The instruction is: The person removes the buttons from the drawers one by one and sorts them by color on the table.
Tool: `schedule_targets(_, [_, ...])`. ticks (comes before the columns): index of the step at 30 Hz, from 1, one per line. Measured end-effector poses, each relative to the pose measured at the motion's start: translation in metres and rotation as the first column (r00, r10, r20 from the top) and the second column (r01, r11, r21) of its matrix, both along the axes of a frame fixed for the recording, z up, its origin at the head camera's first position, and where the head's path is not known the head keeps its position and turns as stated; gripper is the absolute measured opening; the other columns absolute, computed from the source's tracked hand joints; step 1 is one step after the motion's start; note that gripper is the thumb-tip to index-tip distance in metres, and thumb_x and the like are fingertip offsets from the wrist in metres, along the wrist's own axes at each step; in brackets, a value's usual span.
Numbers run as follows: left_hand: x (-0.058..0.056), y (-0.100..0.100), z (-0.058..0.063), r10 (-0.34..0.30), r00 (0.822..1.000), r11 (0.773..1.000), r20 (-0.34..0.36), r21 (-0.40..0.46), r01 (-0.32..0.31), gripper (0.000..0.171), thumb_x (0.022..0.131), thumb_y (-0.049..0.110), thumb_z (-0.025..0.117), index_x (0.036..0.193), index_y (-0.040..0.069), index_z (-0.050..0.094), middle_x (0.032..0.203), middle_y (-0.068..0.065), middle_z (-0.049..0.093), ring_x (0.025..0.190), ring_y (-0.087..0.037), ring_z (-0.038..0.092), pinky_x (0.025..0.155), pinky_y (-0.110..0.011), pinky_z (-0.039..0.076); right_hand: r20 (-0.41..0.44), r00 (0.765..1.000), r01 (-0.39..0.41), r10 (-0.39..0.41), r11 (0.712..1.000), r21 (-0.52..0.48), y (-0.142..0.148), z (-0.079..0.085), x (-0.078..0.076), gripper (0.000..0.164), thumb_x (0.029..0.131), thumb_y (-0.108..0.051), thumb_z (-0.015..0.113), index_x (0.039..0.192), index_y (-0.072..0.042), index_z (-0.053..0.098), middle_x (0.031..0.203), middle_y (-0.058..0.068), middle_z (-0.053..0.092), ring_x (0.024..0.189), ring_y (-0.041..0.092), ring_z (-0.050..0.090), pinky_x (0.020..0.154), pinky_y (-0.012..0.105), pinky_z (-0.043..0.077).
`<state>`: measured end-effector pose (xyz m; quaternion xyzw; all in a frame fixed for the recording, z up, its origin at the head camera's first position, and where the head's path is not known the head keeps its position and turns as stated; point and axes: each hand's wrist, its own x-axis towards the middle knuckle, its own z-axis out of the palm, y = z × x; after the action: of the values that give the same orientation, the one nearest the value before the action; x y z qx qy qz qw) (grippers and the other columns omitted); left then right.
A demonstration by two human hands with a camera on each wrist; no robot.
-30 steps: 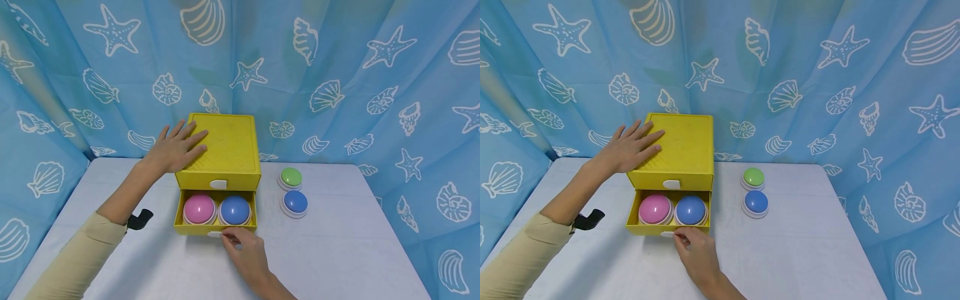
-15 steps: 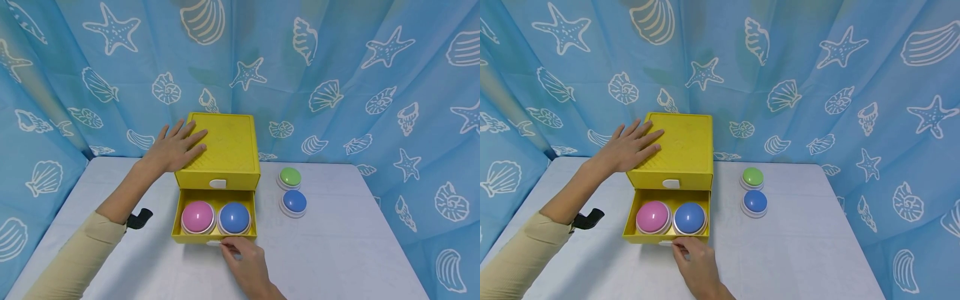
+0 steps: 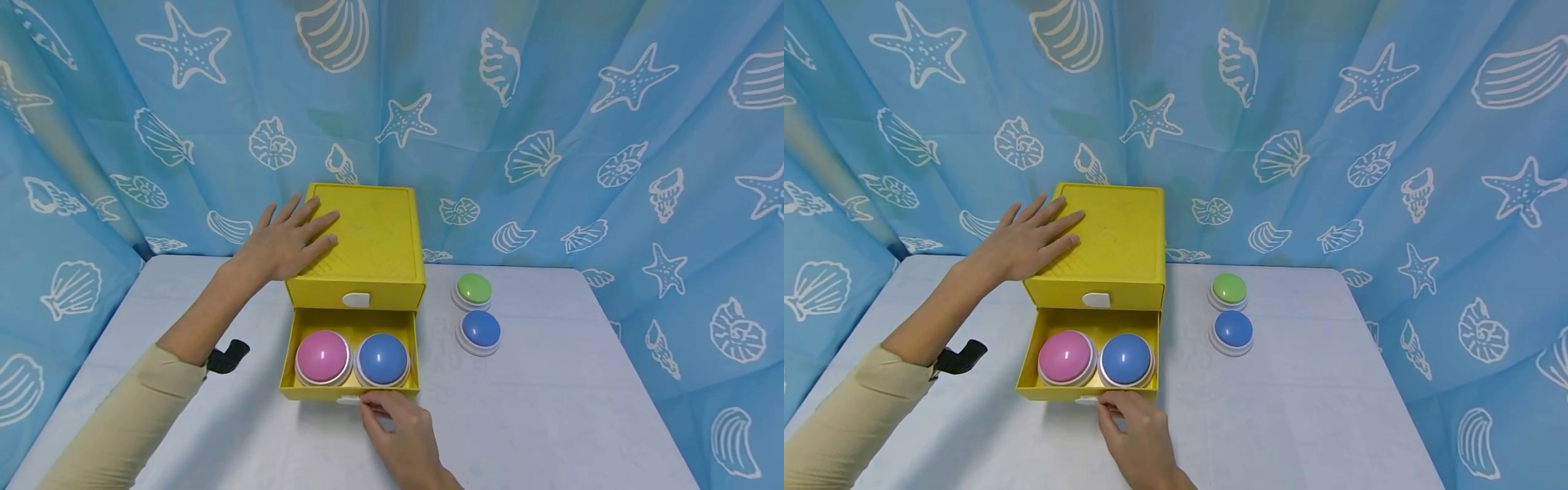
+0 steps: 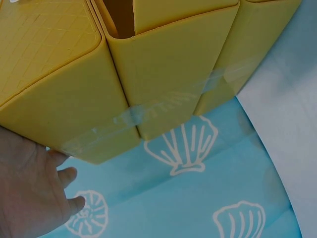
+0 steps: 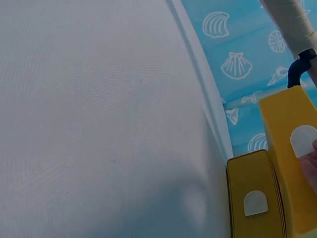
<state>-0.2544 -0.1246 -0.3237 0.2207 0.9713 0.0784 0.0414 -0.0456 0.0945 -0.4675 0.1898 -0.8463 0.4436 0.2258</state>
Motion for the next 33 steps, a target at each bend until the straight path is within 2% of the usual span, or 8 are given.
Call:
schedule_targets(11, [0.0, 0.0, 0.002, -0.001, 1.0, 1.0, -0.001, 0.005, 0.001, 0.066, 0.106, 0.057, 0.025, 0.162, 0.023, 0.021, 0.166, -0.014, 0.006, 0.151, -0.035, -0.007, 0.116, -0.06, -0.007, 0.065, 0.996, -0.061, 0.059, 0.998, 0.017, 0.007, 0.004, 0.001, 0.021, 0.078, 0.002, 0.082, 0.096, -0.007, 0.073, 0.092, -0.004, 0.072, 0.08, 0.005, 0.069, 0.073, 0.012, 0.053])
schedule_targets(16, [-0.001, 0.0, 0.003, -0.005, 1.0, 1.0, 0.002, 0.004, 0.005, 0.066, 0.105, 0.057, 0.025, 0.162, 0.023, 0.021, 0.166, -0.014, 0.006, 0.151, -0.035, -0.007, 0.116, -0.06, -0.007, 0.024, 0.993, -0.117, 0.117, 0.993, -0.007, 0.013, 0.016, -0.004, 0.022, 0.078, 0.005, 0.08, 0.095, -0.007, 0.073, 0.09, -0.003, 0.073, 0.077, 0.004, 0.069, 0.069, 0.014, 0.054])
schedule_targets(20, [-0.001, 0.0, 0.003, -0.004, 1.0, 1.0, 0.0, -0.001, 0.004, 0.066, 0.105, 0.057, 0.025, 0.162, 0.024, 0.021, 0.166, -0.014, 0.006, 0.151, -0.035, -0.007, 0.116, -0.06, -0.006, -0.009, 0.987, -0.16, 0.16, 0.987, -0.018, 0.019, 0.032, -0.01, 0.02, 0.08, 0.005, 0.079, 0.095, -0.007, 0.073, 0.09, -0.003, 0.073, 0.075, 0.003, 0.068, 0.068, 0.015, 0.054])
schedule_targets(26, [-0.002, 0.0, 0.002, -0.002, 1.0, 1.0, -0.001, -0.007, 0.002, 0.065, 0.106, 0.057, 0.026, 0.162, 0.024, 0.021, 0.166, -0.013, 0.006, 0.151, -0.035, -0.006, 0.116, -0.06, -0.006, -0.107, 0.975, -0.194, 0.193, 0.981, 0.004, 0.035, 0.056, -0.031, 0.018, 0.08, 0.006, 0.078, 0.095, -0.002, 0.073, 0.089, 0.002, 0.074, 0.074, 0.007, 0.069, 0.068, 0.018, 0.056])
schedule_targets(29, [-0.002, 0.0, 0.001, 0.001, 1.0, 1.0, 0.001, -0.007, -0.001, 0.065, 0.106, 0.057, 0.026, 0.162, 0.024, 0.021, 0.167, -0.013, 0.006, 0.151, -0.035, -0.007, 0.116, -0.06, -0.006, -0.067, 0.978, -0.193, 0.196, 0.98, 0.056, 0.043, 0.063, -0.043, 0.016, 0.081, 0.001, 0.08, 0.095, -0.003, 0.074, 0.09, 0.0, 0.073, 0.077, 0.008, 0.068, 0.071, 0.024, 0.058])
schedule_targets(33, [-0.002, -0.001, 0.001, 0.002, 1.0, 1.0, 0.006, -0.002, -0.002, 0.065, 0.106, 0.057, 0.025, 0.162, 0.025, 0.021, 0.167, -0.012, 0.005, 0.151, -0.034, -0.007, 0.116, -0.06, -0.006, 0.048, 0.98, -0.198, 0.193, 0.968, 0.155, 0.052, 0.066, -0.057, 0.019, 0.081, -0.009, 0.084, 0.099, -0.007, 0.076, 0.096, -0.004, 0.074, 0.09, 0.012, 0.068, 0.084, 0.034, 0.057])
